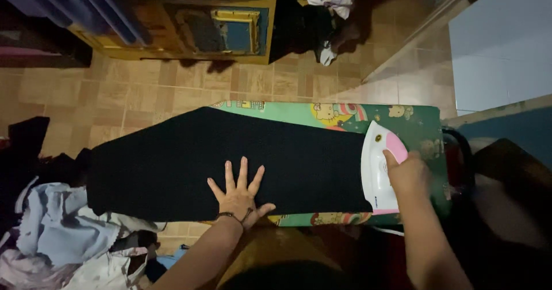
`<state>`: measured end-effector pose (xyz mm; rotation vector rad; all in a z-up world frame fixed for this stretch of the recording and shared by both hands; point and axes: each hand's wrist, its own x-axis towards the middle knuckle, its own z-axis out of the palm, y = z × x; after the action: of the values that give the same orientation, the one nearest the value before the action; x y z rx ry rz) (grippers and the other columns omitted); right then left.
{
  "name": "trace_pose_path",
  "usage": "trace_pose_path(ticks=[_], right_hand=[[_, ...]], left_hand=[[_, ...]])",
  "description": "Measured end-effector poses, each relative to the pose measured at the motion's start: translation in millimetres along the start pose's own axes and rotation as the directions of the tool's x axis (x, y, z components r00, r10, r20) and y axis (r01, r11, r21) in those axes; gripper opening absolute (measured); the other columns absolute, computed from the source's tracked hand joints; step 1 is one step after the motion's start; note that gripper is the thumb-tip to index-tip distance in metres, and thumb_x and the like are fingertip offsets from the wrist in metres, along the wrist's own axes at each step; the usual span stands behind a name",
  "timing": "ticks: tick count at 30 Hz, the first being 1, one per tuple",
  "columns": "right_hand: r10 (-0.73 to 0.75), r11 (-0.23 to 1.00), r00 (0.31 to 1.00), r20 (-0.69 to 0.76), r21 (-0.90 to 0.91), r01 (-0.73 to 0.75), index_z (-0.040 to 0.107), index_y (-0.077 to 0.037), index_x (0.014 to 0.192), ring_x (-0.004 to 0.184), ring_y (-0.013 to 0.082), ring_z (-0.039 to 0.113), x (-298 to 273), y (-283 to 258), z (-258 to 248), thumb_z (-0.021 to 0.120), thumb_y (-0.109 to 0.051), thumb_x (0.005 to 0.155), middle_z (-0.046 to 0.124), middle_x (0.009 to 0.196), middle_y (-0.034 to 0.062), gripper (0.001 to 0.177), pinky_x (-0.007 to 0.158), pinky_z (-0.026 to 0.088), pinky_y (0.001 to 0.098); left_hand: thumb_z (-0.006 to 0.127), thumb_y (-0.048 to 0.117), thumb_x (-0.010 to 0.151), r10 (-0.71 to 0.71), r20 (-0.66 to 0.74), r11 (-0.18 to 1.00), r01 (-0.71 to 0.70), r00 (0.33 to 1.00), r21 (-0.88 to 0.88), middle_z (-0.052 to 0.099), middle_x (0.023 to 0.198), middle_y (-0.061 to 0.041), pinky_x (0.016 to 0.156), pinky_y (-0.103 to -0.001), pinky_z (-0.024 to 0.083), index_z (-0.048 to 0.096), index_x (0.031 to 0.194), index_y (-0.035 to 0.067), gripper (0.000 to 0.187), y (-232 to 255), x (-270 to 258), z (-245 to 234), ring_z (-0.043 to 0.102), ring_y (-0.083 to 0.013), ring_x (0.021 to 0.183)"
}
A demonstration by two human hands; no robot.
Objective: The person is ironing black trousers on an ironing board.
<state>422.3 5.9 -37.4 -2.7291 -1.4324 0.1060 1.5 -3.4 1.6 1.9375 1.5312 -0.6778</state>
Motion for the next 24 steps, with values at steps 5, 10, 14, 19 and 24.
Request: trace_pose_path(ticks=[5,10,14,19,24], right_hand=[[-0.011,0.99,0.974,0.227,0.139,-0.021,0.067,0.004,0.109,0.089,0.0465,0.074,-21,-54,-27,0.07,-0.065,0.084,0.074,0.092,0.032,0.073,0.081,0.058,0.0525],[-0.262,0.963,0.898,0.354,0.153,0.221,0.066,-0.011,0.114,0.089,0.0478,0.071,-98,-161,-52,0.069,-0.063,0.081,0.073,0.094,0.0251,0.061,0.077,0.056,0.056],[-0.363,0.93,0.863,0.351,0.078,0.36,0.065,-0.009,0.11,0.089,0.0457,0.072,-75,-168,-47,0.066,-0.064,0.085,0.075,0.093,0.0228,0.06,0.08,0.057,0.0556],[-0.342,0.937,0.911,0.23,0.155,0.313,0.068,-0.008,0.108,0.09,0.045,0.071,-52,-159,-41,0.069,-0.066,0.083,0.073,0.094,0.0257,0.063,0.079,0.056,0.0555],[-0.56,0.8,0.63,0.537,0.155,0.579,0.075,-0.02,0.102,0.091,0.0385,0.072,-94,-180,-85,0.072,-0.068,0.071,0.076,0.095,0.016,0.057,0.082,0.056,0.0502]], left_hand=[[0.046,0.084,0.085,-0.01,-0.016,1.0,0.01,1.0,-0.009,-0.021,0.172,-0.01,0.111,-0.082,-0.002,-0.004,0.164,0.04,0.104,-1,-1,-5,-0.019,-0.0463,0.155],[0.048,0.081,0.087,-0.002,-0.044,1.0,0.002,0.999,0.0,-0.015,0.172,-0.012,0.109,-0.082,-0.002,-0.002,0.164,0.037,0.103,-2,4,7,-0.017,-0.047,0.154],[0.052,0.081,0.084,-0.024,-0.051,0.999,0.022,0.998,-0.044,-0.012,0.174,-0.01,0.112,-0.079,-0.001,0.001,0.165,0.036,0.106,-8,-1,18,-0.014,-0.0425,0.156],[0.047,0.071,0.091,-0.068,-0.623,0.994,-0.002,0.779,-0.111,0.016,0.17,-0.008,0.12,-0.068,0.01,0.021,0.162,0.029,0.087,-80,43,78,0.012,-0.0329,0.157],[0.046,0.072,0.089,-0.151,-0.598,0.98,0.198,0.787,0.013,0.021,0.168,-0.009,0.114,-0.074,0.01,0.025,0.159,0.033,0.083,-106,17,53,0.015,-0.0365,0.154]])
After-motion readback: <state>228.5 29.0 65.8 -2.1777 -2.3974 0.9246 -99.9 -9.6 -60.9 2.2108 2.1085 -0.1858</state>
